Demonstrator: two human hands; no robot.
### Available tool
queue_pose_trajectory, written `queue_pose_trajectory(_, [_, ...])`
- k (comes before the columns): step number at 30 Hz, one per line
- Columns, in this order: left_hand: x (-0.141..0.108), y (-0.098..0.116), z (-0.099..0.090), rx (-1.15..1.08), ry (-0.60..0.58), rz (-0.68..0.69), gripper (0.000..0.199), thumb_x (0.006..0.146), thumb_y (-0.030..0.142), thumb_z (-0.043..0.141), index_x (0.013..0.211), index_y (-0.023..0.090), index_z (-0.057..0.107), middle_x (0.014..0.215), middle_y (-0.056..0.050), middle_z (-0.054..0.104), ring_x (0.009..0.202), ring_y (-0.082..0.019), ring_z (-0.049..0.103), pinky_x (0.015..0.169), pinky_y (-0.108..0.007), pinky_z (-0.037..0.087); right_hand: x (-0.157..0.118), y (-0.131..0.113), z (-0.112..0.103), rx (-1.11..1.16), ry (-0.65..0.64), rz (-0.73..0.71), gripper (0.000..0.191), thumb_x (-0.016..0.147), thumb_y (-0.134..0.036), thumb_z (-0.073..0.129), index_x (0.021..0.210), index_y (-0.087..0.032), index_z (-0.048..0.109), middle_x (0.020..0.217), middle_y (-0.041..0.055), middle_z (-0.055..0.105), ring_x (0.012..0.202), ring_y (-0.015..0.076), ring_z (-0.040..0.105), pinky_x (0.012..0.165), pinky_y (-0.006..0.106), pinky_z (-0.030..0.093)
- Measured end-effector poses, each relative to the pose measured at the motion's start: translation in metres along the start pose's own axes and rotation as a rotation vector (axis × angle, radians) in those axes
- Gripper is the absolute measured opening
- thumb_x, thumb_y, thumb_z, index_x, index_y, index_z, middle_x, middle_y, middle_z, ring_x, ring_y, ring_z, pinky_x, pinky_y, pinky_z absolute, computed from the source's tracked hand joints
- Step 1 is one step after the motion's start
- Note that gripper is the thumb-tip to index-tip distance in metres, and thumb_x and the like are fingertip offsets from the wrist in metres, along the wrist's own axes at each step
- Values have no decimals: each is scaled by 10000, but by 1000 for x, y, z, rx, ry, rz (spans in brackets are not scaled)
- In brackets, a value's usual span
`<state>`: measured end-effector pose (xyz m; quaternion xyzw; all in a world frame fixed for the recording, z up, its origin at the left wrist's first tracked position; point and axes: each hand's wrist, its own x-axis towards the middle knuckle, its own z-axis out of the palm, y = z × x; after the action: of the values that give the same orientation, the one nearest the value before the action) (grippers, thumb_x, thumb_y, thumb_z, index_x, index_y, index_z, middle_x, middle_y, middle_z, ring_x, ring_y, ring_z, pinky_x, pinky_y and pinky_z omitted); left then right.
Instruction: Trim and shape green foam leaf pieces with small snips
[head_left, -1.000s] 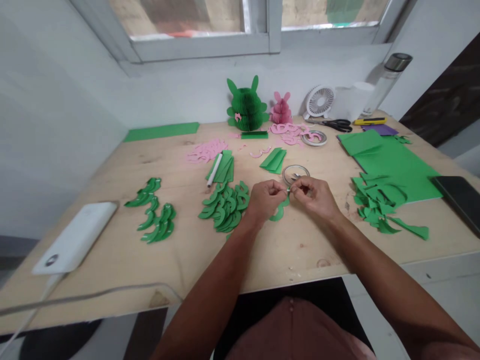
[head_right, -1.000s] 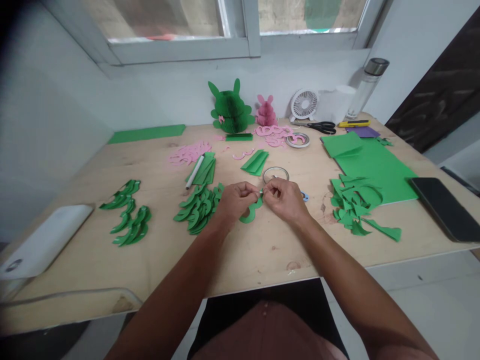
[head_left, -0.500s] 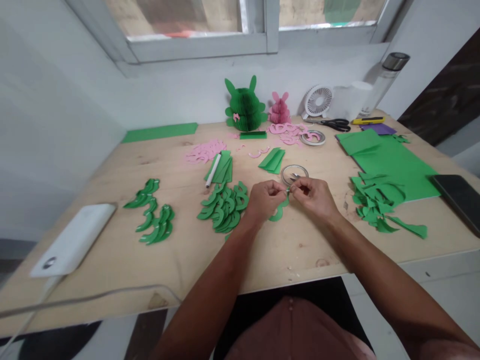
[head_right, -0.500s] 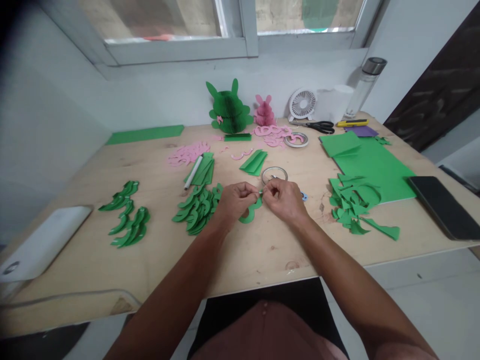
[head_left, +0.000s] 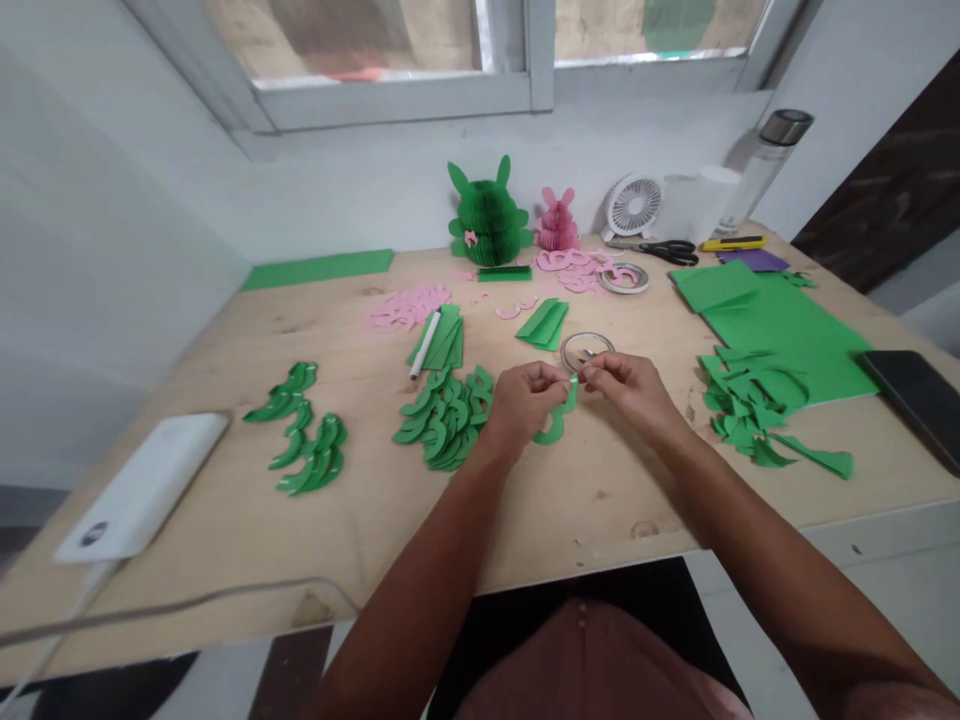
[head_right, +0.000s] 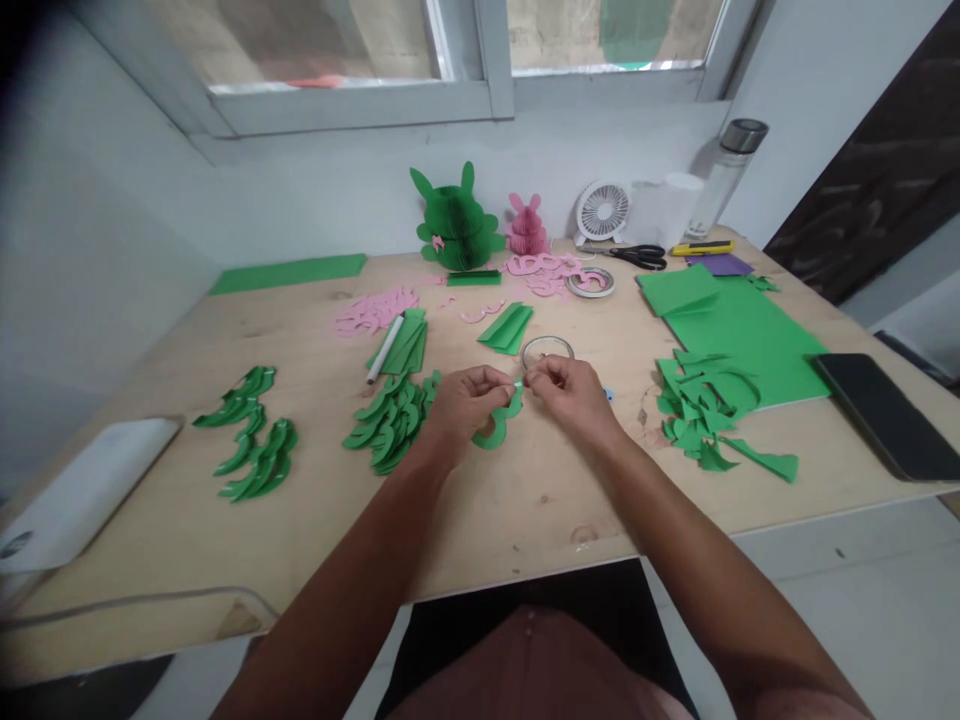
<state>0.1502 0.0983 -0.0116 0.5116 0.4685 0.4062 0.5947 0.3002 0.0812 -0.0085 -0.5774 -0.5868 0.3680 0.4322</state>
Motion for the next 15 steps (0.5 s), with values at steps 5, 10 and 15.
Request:
queue_pose_trajectory(5, [-1,2,1,-27,-43,-28,130,602,263,651,644,147,612,499,47,533,345,-31,356,343,-169,262,-1,-2,1,113,-75,40,167,708,-325,569,681,-161,588,596,-20,536,556,101,462,540,229,350])
queue_pose_trajectory(10, [0,2,-2,-47,-98,-6,158,613,277,661,678,134,647,558,17,585,434,-41,427,418,-165,315,2,0,0,166,-3,59,147,678,-302,581,648,-158,575,576,-26,527,534,89,444,521,222,342])
queue_pose_trajectory(15, [2,-2,-3,24,-169,-2,139,627,275,642,671,143,648,582,-12,636,496,-72,499,471,-181,343,4,-3,-2,145,23,76,193,672,-349,573,636,-161,556,564,-23,529,523,91,442,515,224,347])
